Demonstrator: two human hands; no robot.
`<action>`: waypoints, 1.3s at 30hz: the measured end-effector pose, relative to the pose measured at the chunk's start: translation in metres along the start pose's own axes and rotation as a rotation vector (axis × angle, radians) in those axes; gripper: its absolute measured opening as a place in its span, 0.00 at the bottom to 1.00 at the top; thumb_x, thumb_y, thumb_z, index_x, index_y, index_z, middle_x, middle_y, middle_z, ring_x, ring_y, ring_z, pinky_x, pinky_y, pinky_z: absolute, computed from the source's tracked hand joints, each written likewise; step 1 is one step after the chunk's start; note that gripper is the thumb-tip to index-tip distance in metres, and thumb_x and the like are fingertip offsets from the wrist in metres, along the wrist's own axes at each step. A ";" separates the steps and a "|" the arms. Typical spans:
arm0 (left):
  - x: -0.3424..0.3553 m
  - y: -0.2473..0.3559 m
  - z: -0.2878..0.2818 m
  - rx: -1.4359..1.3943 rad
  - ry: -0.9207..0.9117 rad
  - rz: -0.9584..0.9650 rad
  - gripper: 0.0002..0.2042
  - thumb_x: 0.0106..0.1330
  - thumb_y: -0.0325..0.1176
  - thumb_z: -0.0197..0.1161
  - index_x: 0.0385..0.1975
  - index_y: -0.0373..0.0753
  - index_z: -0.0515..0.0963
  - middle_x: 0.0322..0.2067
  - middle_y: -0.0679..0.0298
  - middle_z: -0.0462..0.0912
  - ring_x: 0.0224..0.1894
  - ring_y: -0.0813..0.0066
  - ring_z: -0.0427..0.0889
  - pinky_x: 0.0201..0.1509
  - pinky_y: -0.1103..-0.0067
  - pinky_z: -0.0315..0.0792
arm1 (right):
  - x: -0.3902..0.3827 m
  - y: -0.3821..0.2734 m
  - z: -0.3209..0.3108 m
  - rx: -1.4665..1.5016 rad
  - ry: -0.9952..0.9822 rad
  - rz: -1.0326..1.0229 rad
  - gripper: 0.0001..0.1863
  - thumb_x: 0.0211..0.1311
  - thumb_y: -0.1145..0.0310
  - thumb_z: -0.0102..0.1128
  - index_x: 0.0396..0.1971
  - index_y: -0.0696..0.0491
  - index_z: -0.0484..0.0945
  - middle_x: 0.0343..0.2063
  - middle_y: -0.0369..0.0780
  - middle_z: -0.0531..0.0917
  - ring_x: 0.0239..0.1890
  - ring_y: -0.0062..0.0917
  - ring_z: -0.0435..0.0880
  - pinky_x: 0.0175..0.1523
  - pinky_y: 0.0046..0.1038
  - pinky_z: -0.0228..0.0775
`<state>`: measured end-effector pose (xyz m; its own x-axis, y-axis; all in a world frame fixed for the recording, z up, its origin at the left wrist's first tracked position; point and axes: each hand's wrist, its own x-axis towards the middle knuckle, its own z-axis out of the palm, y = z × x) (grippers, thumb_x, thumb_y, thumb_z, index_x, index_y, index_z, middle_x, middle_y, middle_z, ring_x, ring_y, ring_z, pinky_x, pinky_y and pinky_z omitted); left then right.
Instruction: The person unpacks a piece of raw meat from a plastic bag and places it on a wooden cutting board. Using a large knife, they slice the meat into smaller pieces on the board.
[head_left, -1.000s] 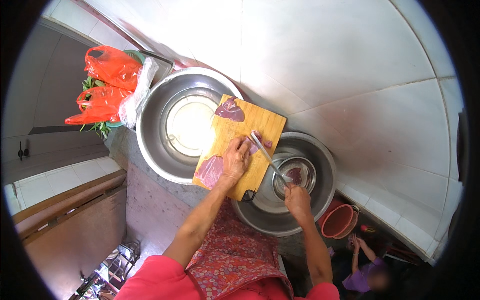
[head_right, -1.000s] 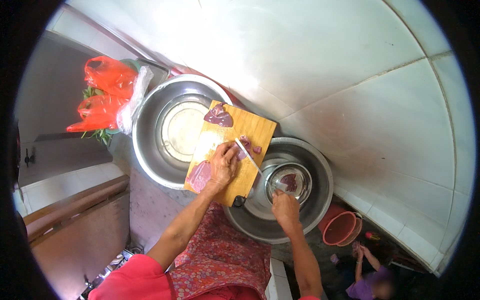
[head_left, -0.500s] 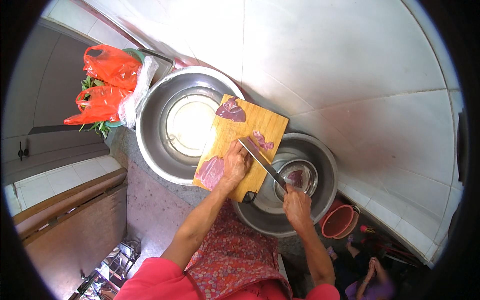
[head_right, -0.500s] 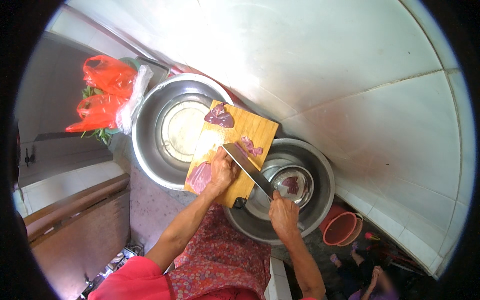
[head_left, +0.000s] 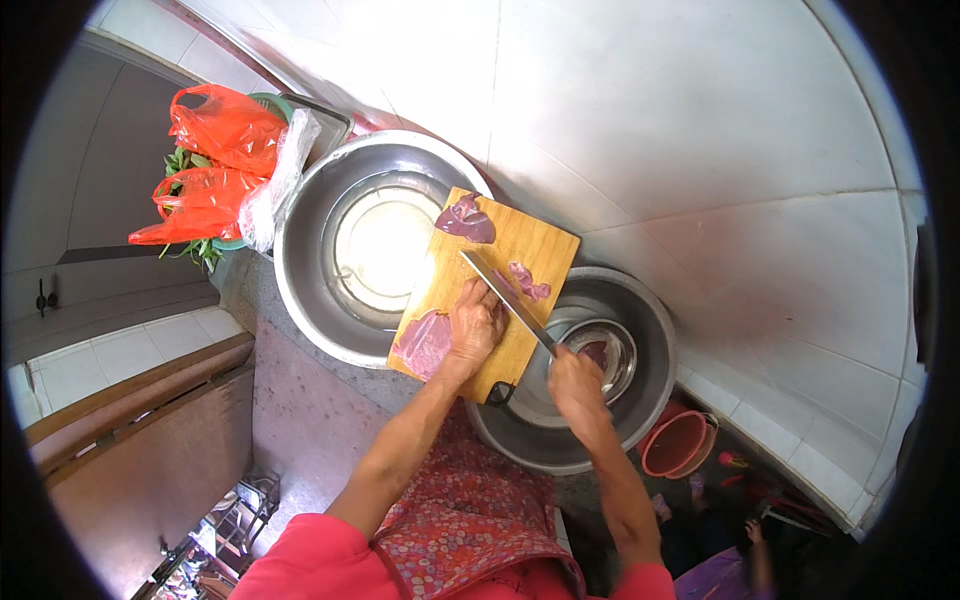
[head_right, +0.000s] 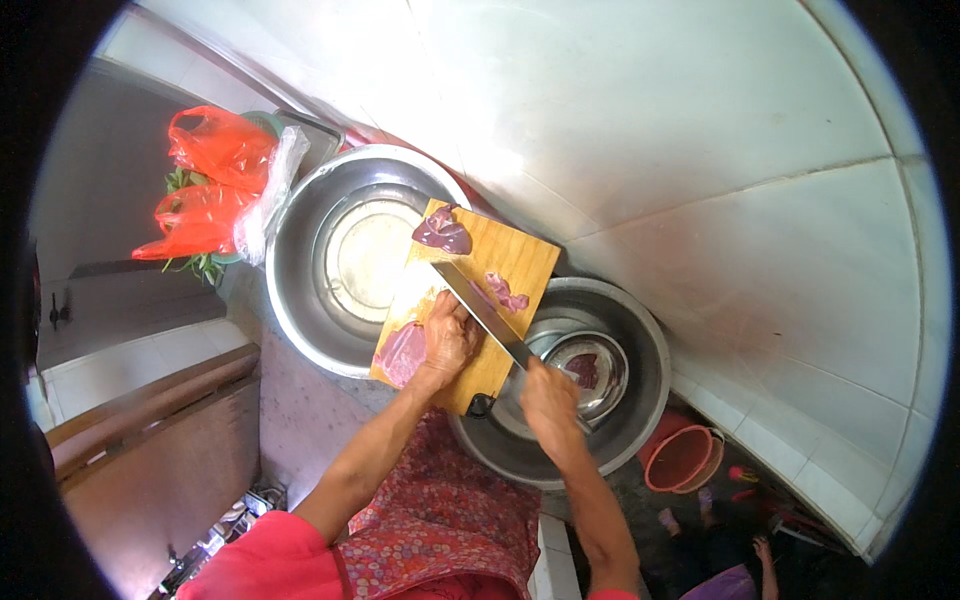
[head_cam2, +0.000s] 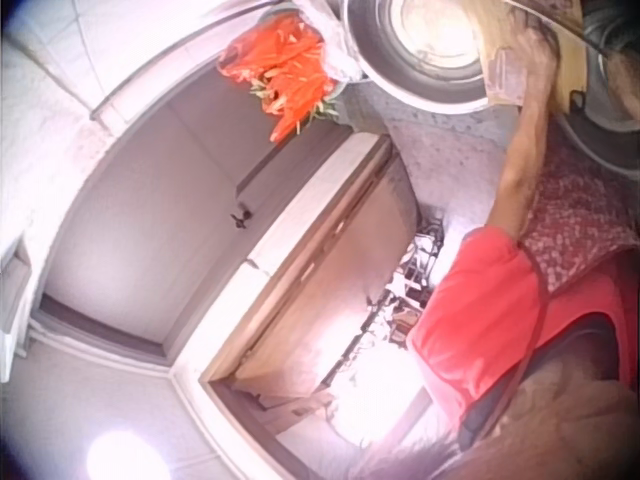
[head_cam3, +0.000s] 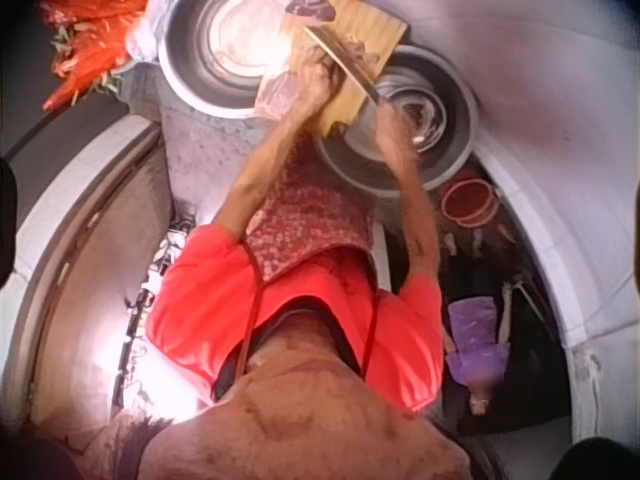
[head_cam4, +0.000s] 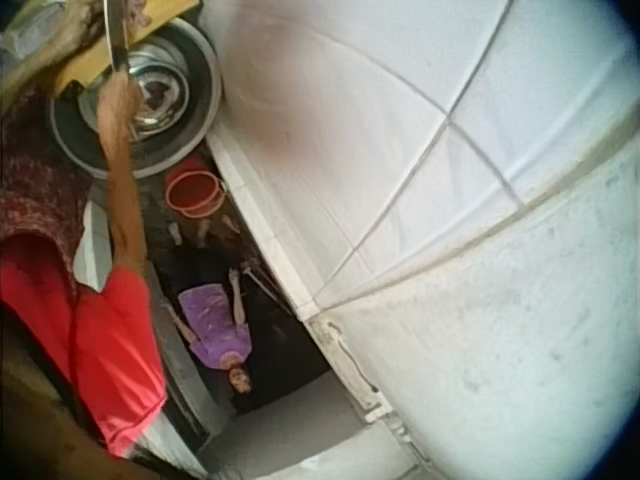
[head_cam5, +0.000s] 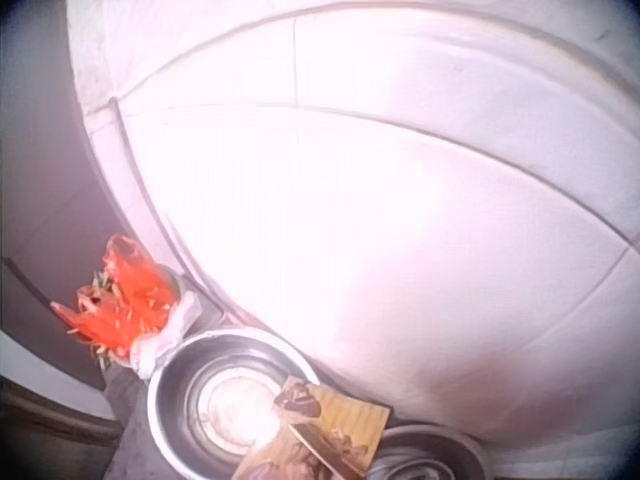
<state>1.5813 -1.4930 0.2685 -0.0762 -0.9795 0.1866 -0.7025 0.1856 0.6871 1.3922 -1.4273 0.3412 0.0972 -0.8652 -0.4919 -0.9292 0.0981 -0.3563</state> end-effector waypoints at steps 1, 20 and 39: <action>0.000 0.000 0.000 -0.005 0.008 -0.002 0.12 0.48 0.19 0.65 0.34 0.35 0.83 0.41 0.58 0.81 0.44 0.55 0.79 0.43 0.67 0.78 | 0.014 -0.018 -0.002 -0.006 0.035 0.004 0.09 0.58 0.74 0.53 0.38 0.60 0.78 0.26 0.54 0.84 0.32 0.52 0.85 0.40 0.49 0.76; -0.002 -0.004 -0.002 -0.061 0.093 0.015 0.12 0.44 0.17 0.62 0.31 0.33 0.80 0.33 0.54 0.78 0.36 0.54 0.78 0.38 0.66 0.74 | -0.025 -0.008 -0.041 -0.040 0.044 0.003 0.09 0.60 0.71 0.57 0.37 0.57 0.80 0.24 0.52 0.84 0.30 0.48 0.85 0.38 0.47 0.76; -0.002 0.001 -0.004 0.000 0.027 -0.009 0.14 0.47 0.19 0.66 0.37 0.35 0.82 0.40 0.59 0.80 0.45 0.56 0.78 0.44 0.67 0.77 | -0.016 0.009 -0.030 0.012 -0.044 0.008 0.08 0.57 0.74 0.54 0.34 0.59 0.79 0.25 0.56 0.83 0.33 0.52 0.85 0.40 0.49 0.76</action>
<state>1.5837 -1.4910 0.2721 -0.0506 -0.9785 0.1997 -0.7028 0.1769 0.6890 1.3718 -1.4272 0.3701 0.1054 -0.8421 -0.5289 -0.9258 0.1111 -0.3614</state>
